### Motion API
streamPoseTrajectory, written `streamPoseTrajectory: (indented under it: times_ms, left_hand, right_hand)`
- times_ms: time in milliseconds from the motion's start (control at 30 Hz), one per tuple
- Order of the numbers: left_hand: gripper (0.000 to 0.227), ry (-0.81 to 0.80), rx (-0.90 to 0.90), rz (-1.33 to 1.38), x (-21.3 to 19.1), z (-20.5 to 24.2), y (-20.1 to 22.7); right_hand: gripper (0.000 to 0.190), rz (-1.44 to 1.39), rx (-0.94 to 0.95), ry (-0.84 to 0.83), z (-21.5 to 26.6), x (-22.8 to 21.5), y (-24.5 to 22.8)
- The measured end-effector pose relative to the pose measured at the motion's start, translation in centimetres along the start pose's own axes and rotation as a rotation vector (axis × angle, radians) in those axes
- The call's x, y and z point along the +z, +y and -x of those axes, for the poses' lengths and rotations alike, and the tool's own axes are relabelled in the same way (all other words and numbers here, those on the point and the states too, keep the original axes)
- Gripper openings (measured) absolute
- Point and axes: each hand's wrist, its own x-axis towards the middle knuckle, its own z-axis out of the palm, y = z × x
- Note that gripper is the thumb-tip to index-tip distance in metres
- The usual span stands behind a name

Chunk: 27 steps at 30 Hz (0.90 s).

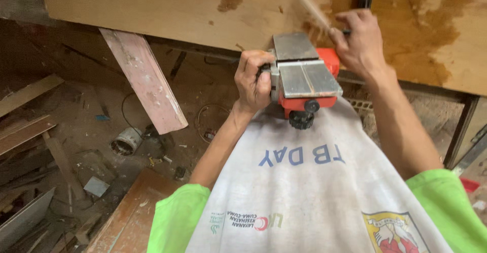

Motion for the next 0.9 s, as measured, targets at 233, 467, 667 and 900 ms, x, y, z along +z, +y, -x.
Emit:
streamPoseTrajectory:
  times_ms: [233, 467, 667, 900]
  left_hand:
    - [0.029, 0.018, -0.012, 0.020, 0.2, 1.1, -0.5]
    - [0.041, 0.087, -0.396, 0.061, 1.3, 1.3, -1.1]
    - [0.061, 0.182, -1.245, 0.850, 0.6, 0.8, 1.9]
    - [0.064, 0.626, -0.733, 0.581, -4.0, 6.5, 12.4]
  right_hand:
    - [0.025, -1.048, 0.695, -0.217, 3.2, -3.3, -3.3]
    - [0.043, -0.998, 1.016, -0.287, 3.5, -3.3, -6.2]
    - [0.045, -1.386, 1.179, -0.307, 2.3, -0.9, -7.0]
    - [0.056, -1.529, 0.695, -0.699, -1.1, 0.1, -13.6]
